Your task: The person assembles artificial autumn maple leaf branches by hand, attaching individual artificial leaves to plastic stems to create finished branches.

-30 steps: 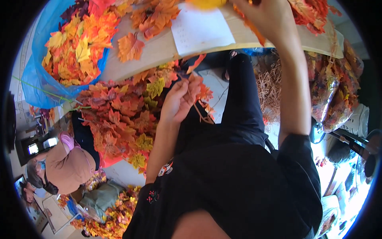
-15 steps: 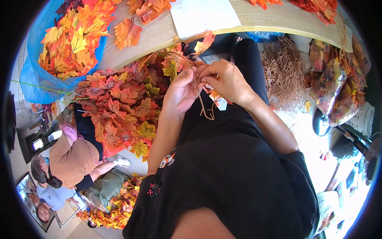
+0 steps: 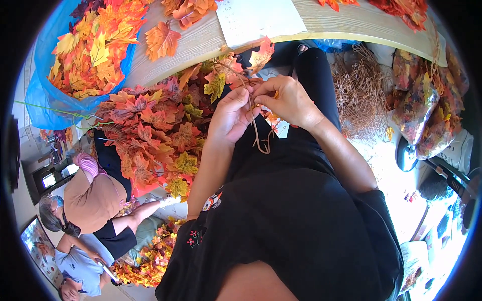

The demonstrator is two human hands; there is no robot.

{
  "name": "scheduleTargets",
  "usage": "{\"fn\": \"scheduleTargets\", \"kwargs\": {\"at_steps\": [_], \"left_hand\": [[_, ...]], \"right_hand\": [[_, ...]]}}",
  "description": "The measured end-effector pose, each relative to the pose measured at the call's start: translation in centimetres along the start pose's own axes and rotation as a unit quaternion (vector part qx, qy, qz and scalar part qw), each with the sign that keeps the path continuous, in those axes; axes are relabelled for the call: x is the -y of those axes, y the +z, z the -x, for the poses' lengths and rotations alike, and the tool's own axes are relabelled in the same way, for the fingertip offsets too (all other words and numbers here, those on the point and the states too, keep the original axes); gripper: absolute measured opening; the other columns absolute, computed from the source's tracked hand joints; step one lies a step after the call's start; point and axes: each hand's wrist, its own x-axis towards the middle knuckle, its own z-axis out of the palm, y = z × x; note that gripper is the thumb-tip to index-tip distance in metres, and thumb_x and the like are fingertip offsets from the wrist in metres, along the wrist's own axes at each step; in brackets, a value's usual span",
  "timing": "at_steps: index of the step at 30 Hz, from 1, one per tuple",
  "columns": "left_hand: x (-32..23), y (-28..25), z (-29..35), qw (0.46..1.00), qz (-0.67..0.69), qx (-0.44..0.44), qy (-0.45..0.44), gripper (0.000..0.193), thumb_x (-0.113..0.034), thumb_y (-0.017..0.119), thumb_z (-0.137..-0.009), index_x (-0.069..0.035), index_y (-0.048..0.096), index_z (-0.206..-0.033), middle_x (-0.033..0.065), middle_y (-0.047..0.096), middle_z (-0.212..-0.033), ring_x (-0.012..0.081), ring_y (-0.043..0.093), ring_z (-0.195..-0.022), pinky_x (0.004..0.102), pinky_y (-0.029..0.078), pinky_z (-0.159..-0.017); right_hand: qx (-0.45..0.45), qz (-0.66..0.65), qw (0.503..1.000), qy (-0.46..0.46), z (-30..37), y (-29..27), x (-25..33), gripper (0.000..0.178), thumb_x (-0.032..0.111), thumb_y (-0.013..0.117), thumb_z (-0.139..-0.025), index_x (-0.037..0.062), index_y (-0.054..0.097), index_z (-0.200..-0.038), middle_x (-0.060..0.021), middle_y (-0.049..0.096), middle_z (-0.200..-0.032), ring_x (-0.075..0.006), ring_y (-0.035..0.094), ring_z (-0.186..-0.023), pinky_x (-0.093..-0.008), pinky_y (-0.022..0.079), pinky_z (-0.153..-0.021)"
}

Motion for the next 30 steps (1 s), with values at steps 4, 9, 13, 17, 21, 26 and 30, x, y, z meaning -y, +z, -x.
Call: {"fn": "scheduleTargets", "kwargs": {"at_steps": [4, 9, 13, 17, 21, 26, 30], "left_hand": [[0.7, -0.5, -0.2, 1.000, 0.015, 0.019, -0.006, 0.012, -0.013, 0.052, -0.088, -0.003, 0.057, -0.093, 0.0071, 0.060, -0.093, 0.0150, 0.059, -0.081, 0.0280, 0.052, -0.070], [1.1, -0.4, 0.4, 1.000, 0.001, 0.019, 0.012, 0.015, -0.014, 0.053, -0.088, -0.001, 0.056, -0.093, 0.0072, 0.059, -0.092, 0.0150, 0.058, -0.083, 0.0292, 0.051, -0.072], [1.4, -0.9, 0.5, 0.999, 0.007, 0.024, 0.022, 0.014, -0.013, 0.053, -0.088, 0.000, 0.056, -0.092, 0.0072, 0.059, -0.092, 0.0150, 0.058, -0.082, 0.0285, 0.051, -0.071], [1.3, 0.3, 0.8, 0.999, 0.000, 0.009, 0.049, 0.012, -0.011, 0.055, -0.086, -0.001, 0.055, -0.093, 0.0063, 0.058, -0.090, 0.0142, 0.058, -0.080, 0.0258, 0.051, -0.068], [0.4, 0.5, 1.9, 0.974, -0.190, -0.062, 0.107, 0.014, -0.015, 0.054, -0.088, -0.002, 0.055, -0.094, 0.0050, 0.058, -0.083, 0.0112, 0.057, -0.069, 0.0217, 0.049, -0.057], [-0.3, -1.2, 2.0, 0.997, -0.057, 0.038, -0.042, 0.018, -0.020, 0.049, -0.091, -0.003, 0.054, -0.093, 0.0014, 0.053, -0.070, 0.0069, 0.047, -0.051, 0.0162, 0.035, -0.042], [0.0, -2.3, 2.4, 0.998, 0.010, -0.025, -0.048, 0.016, -0.018, 0.047, -0.091, -0.003, 0.054, -0.091, -0.0005, 0.048, -0.065, 0.0046, 0.038, -0.045, 0.0168, 0.028, -0.038]], "right_hand": [[0.018, -0.049, 0.998, 0.046, 0.2, 0.2, -0.4, 0.014, 0.009, 0.065, -0.073, -0.0019, 0.066, -0.081, -0.0111, 0.064, -0.072, -0.0139, 0.060, -0.067, -0.0276, 0.047, -0.065], [0.052, -0.128, 0.973, 0.183, 0.1, 0.2, 0.6, 0.019, 0.009, 0.064, -0.074, -0.0041, 0.066, -0.087, -0.0090, 0.066, -0.073, -0.0092, 0.058, -0.067, -0.0254, 0.047, -0.063], [0.091, -0.111, 0.970, 0.195, -0.2, -0.2, 1.3, 0.021, 0.011, 0.064, -0.075, -0.0040, 0.066, -0.091, -0.0087, 0.065, -0.072, -0.0082, 0.058, -0.066, -0.0238, 0.047, -0.061], [0.036, -0.114, 0.987, 0.112, 0.0, 0.8, -0.7, 0.017, 0.012, 0.063, -0.076, -0.0039, 0.066, -0.083, -0.0079, 0.064, -0.069, -0.0085, 0.057, -0.061, -0.0233, 0.046, -0.056], [-0.005, -0.003, 0.996, 0.094, -1.0, -0.8, 1.1, 0.015, 0.010, 0.062, -0.076, -0.0045, 0.063, -0.078, -0.0055, 0.062, -0.069, -0.0067, 0.053, -0.066, -0.0238, 0.043, -0.062], [0.098, 0.132, 0.986, 0.031, -2.7, -2.0, 2.8, 0.017, 0.013, 0.059, -0.079, -0.0021, 0.064, -0.082, -0.0082, 0.063, -0.068, -0.0131, 0.058, -0.063, -0.0276, 0.046, -0.060], [-0.023, 0.192, 0.973, -0.128, -9.9, -3.5, 8.7, 0.021, 0.022, 0.057, -0.080, 0.0027, 0.064, -0.080, -0.0170, 0.059, -0.064, -0.0323, 0.059, -0.060, -0.0387, 0.046, -0.057]]}}
